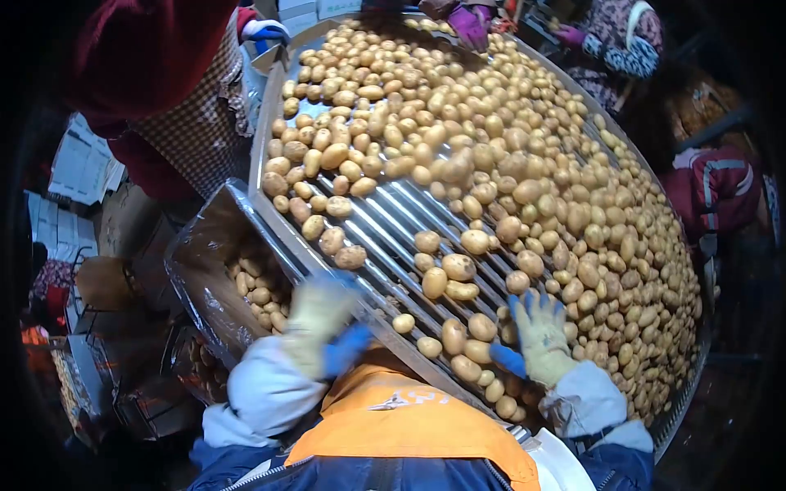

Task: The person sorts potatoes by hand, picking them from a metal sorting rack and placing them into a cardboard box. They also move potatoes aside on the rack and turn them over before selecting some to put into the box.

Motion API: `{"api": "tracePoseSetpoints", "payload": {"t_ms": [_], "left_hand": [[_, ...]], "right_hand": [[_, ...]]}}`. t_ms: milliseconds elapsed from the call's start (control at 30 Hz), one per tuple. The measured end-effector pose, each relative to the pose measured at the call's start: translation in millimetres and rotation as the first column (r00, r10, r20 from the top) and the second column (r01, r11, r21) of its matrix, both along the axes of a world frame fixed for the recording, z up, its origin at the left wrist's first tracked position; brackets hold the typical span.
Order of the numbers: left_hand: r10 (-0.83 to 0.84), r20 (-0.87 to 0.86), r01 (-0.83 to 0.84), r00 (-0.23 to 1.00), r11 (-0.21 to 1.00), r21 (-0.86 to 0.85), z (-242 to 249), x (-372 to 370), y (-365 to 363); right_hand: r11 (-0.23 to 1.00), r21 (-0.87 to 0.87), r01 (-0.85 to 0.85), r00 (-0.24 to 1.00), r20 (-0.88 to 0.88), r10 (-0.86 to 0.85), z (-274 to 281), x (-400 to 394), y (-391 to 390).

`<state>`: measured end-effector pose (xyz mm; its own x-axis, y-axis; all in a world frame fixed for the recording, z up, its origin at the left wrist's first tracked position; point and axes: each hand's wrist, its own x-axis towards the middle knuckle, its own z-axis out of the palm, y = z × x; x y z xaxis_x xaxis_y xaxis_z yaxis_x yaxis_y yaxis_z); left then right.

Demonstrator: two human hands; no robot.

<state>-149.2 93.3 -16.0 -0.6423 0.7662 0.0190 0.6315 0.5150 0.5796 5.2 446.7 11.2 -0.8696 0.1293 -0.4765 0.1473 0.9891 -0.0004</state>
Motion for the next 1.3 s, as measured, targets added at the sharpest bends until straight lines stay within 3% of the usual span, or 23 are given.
{"api": "tracePoseSetpoints", "payload": {"t_ms": [67, 100, 133, 167, 200, 267, 333, 400, 467, 533, 600, 667, 700, 733, 767, 833, 867, 967, 1033, 1067, 1133, 1233, 1300], "left_hand": [[-0.313, -0.148, 0.325, 0.938, 0.944, 0.063, -71.6, 36.9, 66.3], [-0.349, -0.188, 0.368, 0.918, 0.927, 0.076, -58.9, 41.3, 82.9], [-0.380, -0.223, 0.407, 0.898, 0.910, 0.085, -46.4, 42.3, 91.2], [-0.432, -0.106, 0.440, 0.896, 0.895, 0.077, -55.6, 34.2, 94.3], [-0.428, -0.081, 0.428, 0.900, 0.904, -0.018, -50.5, 21.7, 91.4], [-0.221, -0.242, 0.214, 0.945, 0.975, -0.055, -55.7, -0.7, 76.7], [-0.176, -0.202, 0.093, 0.963, 0.926, -0.365, -44.3, -33.4, 61.9], [0.085, -0.024, -0.084, 0.996, 0.827, -0.555, -27.4, -84.1, 57.1], [0.113, -0.238, -0.204, 0.965, 0.892, -0.404, -64.1, -111.7, 25.4], [0.179, -0.212, -0.247, 0.961, 0.897, -0.365, -56.9, -123.3, 16.8], [0.347, -0.221, -0.371, 0.911, 0.926, -0.073, -55.7, -120.5, 12.8], [0.465, -0.369, -0.433, 0.805, 0.885, 0.171, -61.0, -106.8, 18.6], [0.483, -0.223, -0.424, 0.847, 0.866, 0.266, -61.8, -100.0, 30.3], [0.478, -0.072, -0.425, 0.875, 0.832, 0.357, -54.7, -91.7, 48.2], [0.378, -0.166, -0.311, 0.911, 0.893, 0.327, -45.3, -85.2, 62.1], [0.208, -0.079, -0.181, 0.975, 0.947, 0.265, -36.2, -83.6, 91.8], [0.158, 0.031, -0.160, 0.987, 0.956, 0.247, -31.4, -81.2, 107.5], [0.146, -0.094, -0.130, 0.985, 0.978, 0.163, -56.9, -86.1, 147.8], [0.069, -0.031, -0.067, 0.997, 0.996, 0.057, -54.0, -96.3, 171.5], [0.035, -0.034, -0.035, 0.999, 0.999, 0.003, -53.6, -98.7, 183.0], [-0.034, -0.058, 0.035, 0.998, 0.999, 0.027, -62.7, -98.6, 199.7], [-0.105, -0.011, 0.104, 0.994, 0.994, -0.043, -24.4, -86.8, 158.6], [-0.146, 0.017, 0.147, 0.989, 0.986, -0.078, -11.6, -85.6, 150.1]], "right_hand": [[0.992, -0.025, -0.123, 0.983, -0.138, 0.119, -17.5, -6.6, -10.0], [0.947, -0.118, -0.298, 0.936, -0.232, 0.265, -32.4, -16.4, -12.6], [0.942, -0.261, -0.212, 0.975, 0.003, 0.220, -3.1, -45.6, -45.8], [0.898, -0.216, -0.383, 0.906, -0.280, 0.319, -52.7, -36.1, -48.3], [0.895, -0.288, -0.340, 0.908, -0.348, 0.233, -53.0, -47.5, -58.6], [0.866, -0.360, -0.347, 0.898, -0.393, 0.196, -66.7, -78.9, -69.4], [0.885, -0.259, -0.386, 0.846, -0.482, 0.228, -76.5, -125.4, -89.2], [0.905, -0.238, -0.353, 0.836, -0.514, 0.191, -94.9, -180.4, -115.7], [0.896, -0.339, -0.286, 0.912, -0.383, 0.147, -88.7, -212.1, -149.7], [0.884, -0.318, -0.343, 0.870, -0.462, 0.171, -90.8, -215.1, -142.4], [0.824, -0.395, -0.405, 0.793, -0.600, 0.102, -82.6, -204.7, -104.5], [0.907, -0.387, -0.164, 0.844, -0.532, -0.075, -43.9, -188.5, -52.6], [0.941, -0.333, -0.058, 0.827, -0.544, -0.141, -51.6, -180.4, -20.1], [0.960, -0.277, 0.050, 0.804, -0.559, -0.203, -56.1, -174.0, 1.6], [0.960, -0.275, 0.055, 0.808, -0.553, -0.205, -64.0, -161.9, 12.9], [0.989, 0.010, -0.148, 0.794, -0.595, 0.125, -69.1, -133.8, 15.5], [0.984, -0.065, -0.168, 0.845, -0.524, 0.109, -57.7, -123.1, 9.2], [0.959, -0.129, -0.253, 0.845, -0.511, 0.155, -23.4, -97.4, -1.3], [0.842, -0.537, 0.043, 0.901, -0.343, -0.264, -19.4, -96.7, 16.9], [0.952, -0.295, -0.083, 0.808, -0.580, -0.109, -34.2, -100.7, 29.6], [0.979, -0.197, -0.050, 0.825, -0.561, -0.070, -33.9, -119.6, 29.8], [0.979, -0.109, -0.171, 0.944, -0.303, 0.131, -55.0, -155.7, 18.9], [0.973, 0.028, -0.228, 0.940, -0.255, 0.227, -88.1, -168.9, 5.1]]}}
